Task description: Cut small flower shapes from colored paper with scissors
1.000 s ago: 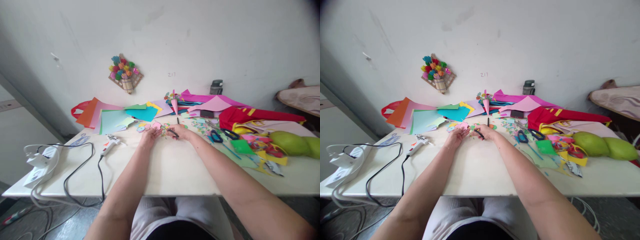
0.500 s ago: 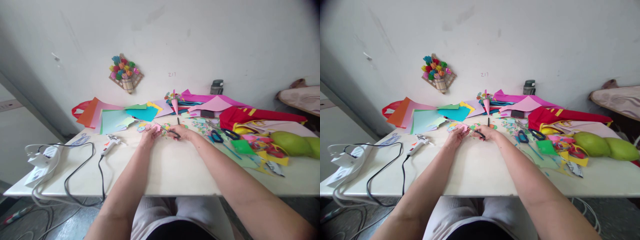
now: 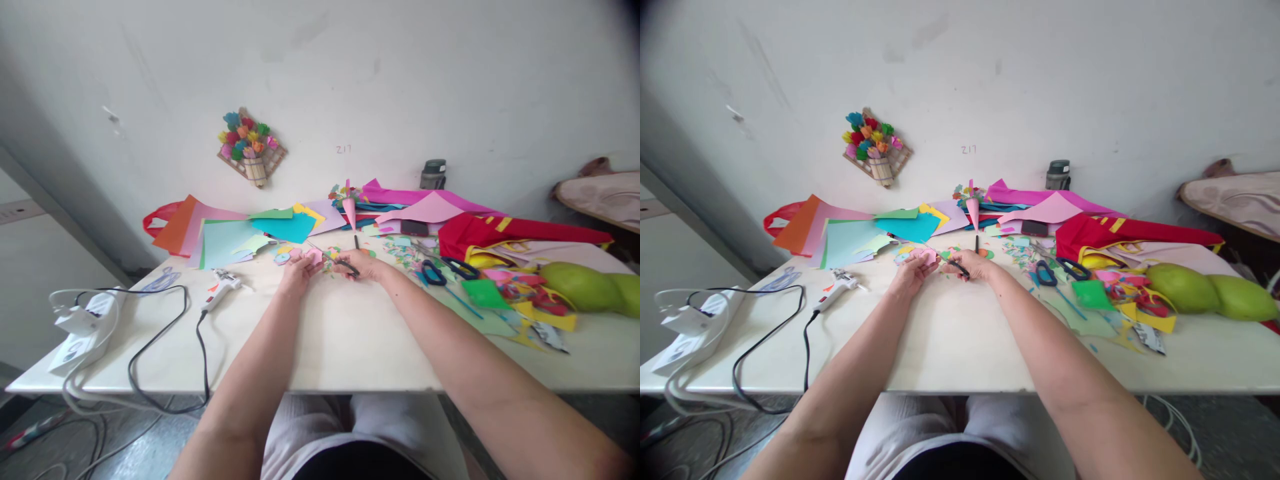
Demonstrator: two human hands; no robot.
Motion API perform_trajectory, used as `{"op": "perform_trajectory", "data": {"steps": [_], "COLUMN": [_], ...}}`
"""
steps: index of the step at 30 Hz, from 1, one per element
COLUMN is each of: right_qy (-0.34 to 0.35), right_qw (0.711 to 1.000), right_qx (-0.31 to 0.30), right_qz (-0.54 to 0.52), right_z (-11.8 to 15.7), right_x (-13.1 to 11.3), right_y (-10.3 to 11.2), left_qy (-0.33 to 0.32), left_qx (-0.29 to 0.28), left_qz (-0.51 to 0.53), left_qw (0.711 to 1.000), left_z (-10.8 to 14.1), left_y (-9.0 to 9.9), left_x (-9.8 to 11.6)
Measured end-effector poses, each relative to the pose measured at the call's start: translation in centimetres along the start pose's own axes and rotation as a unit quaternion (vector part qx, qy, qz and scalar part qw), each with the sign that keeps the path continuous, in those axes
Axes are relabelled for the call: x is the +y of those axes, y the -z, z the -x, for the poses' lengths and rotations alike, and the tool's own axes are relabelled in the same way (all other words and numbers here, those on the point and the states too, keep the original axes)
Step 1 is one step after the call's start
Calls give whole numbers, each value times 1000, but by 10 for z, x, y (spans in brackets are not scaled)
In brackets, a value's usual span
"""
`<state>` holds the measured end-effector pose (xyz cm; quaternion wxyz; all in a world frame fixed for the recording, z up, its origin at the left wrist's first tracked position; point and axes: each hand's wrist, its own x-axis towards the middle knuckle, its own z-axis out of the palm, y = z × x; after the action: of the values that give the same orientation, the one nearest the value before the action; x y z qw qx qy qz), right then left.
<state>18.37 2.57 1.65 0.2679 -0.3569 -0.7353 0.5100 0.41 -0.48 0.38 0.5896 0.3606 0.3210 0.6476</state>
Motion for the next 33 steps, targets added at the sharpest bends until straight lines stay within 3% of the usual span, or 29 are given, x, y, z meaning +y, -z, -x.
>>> {"op": "perform_trajectory", "data": {"steps": [33], "right_qy": [-10], "right_qw": [1000], "right_qx": [-2], "right_qz": [-22], "right_z": [-1], "right_x": [0], "right_y": [-1], "left_qy": [18], "left_qx": [-10], "left_qz": [-23], "left_qw": [1000], "left_z": [-1], "left_y": [1], "left_x": [-2]}}
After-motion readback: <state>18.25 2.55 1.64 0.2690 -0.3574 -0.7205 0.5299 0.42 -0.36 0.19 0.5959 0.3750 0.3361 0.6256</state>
